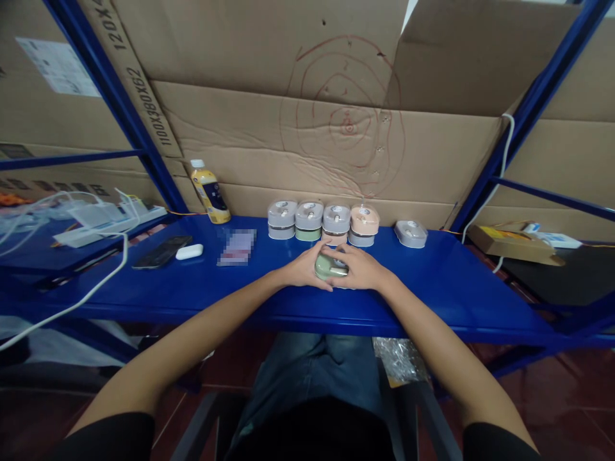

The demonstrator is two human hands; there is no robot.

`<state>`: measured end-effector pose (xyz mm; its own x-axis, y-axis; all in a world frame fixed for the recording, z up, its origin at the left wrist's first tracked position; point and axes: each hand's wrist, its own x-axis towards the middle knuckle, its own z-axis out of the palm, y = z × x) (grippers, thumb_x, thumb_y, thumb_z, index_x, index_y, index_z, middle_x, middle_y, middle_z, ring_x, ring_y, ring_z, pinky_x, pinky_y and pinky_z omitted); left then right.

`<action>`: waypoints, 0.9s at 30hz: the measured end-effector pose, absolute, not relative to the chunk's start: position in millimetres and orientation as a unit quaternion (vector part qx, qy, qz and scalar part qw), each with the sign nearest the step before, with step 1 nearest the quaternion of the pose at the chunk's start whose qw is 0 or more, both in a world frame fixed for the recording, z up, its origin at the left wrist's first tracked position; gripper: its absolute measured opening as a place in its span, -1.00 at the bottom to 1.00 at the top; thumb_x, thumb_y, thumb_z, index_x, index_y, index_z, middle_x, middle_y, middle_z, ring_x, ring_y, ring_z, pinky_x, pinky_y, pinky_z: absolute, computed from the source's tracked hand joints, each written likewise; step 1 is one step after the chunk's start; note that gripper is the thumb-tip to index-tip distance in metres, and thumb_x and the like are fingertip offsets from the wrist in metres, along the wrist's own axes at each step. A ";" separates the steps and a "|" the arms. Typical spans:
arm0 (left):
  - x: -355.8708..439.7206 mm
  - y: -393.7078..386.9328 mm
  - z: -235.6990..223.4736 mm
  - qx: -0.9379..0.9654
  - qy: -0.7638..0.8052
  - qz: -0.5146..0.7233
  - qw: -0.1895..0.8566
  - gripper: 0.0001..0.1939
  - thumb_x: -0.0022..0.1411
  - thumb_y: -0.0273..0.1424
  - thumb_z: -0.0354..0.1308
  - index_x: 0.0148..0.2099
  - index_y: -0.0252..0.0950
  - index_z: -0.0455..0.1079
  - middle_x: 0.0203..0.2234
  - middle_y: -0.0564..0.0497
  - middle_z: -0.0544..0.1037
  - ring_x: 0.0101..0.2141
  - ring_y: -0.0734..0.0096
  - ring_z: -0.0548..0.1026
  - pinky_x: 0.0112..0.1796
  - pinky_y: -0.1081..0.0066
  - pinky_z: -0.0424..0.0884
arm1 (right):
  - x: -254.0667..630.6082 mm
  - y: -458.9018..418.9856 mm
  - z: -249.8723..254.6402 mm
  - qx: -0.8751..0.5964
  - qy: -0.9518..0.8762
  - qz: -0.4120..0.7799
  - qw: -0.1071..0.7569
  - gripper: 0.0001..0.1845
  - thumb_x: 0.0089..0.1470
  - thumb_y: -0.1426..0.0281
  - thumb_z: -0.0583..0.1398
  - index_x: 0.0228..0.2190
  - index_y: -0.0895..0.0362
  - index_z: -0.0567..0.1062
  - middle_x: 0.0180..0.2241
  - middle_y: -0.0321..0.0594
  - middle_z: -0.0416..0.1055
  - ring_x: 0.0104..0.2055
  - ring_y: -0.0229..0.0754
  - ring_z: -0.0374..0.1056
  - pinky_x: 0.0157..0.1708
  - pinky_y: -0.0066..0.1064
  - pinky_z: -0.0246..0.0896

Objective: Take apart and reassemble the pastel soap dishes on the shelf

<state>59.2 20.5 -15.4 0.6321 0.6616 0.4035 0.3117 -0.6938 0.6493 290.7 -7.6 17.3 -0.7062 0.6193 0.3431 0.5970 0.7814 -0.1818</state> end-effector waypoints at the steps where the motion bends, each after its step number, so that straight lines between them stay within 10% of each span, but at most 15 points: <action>1: 59.3 20.7 -15.6 0.861 0.284 0.324 0.272 0.45 -0.27 -0.06 0.64 0.51 -0.29 -0.11 0.31 -0.40 0.36 0.31 -0.33 0.34 0.27 -0.17 0.29 | 290.7 -7.5 17.7 -0.333 -0.922 0.031 0.193 -0.14 0.12 0.02 0.35 0.36 -0.01 0.33 0.12 0.03 0.40 0.07 0.15 0.46 0.04 0.00 0.43; 27: 51.8 16.8 -14.5 0.869 0.274 0.318 0.260 0.23 -0.14 -0.07 0.59 0.45 -0.27 0.07 0.26 -0.31 0.40 0.25 -0.20 0.42 0.23 -0.09 0.37 | 327.4 -31.9 21.6 -0.315 -0.925 0.072 0.201 -0.10 0.16 0.10 0.32 0.42 -0.03 0.17 0.33 -0.01 0.28 0.30 0.19 0.33 0.26 0.08 0.30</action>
<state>51.8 16.8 -14.5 0.6472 0.6418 0.4114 0.3105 -0.7148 0.6266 327.4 -31.9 21.6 -0.7206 0.6115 0.3270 0.5538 0.7913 -0.2592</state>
